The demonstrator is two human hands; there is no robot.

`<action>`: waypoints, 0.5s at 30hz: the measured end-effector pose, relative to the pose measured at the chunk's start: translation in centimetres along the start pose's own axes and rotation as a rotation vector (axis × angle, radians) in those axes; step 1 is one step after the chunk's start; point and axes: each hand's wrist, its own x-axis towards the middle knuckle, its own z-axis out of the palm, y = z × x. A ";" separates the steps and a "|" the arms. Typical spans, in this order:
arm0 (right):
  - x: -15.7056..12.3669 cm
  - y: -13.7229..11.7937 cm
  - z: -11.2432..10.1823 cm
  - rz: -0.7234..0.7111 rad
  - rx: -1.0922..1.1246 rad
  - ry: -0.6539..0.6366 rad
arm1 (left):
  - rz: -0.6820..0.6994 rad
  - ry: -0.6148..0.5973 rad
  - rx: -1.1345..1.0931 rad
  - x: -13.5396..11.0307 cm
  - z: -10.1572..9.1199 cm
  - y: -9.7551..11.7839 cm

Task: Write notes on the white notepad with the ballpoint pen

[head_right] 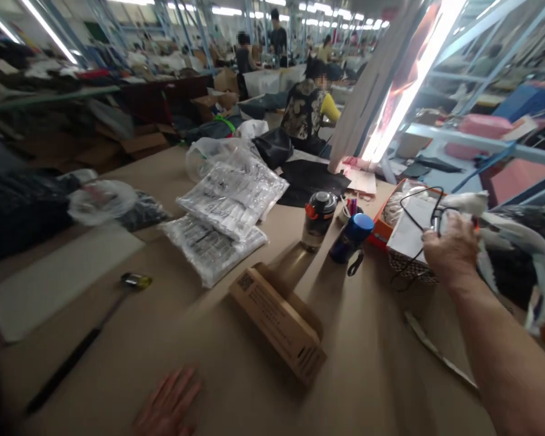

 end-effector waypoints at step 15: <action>-25.2 -15.0 5.4 -0.038 0.169 -0.908 | -0.160 -0.007 -0.139 -1.6 4.3 0.0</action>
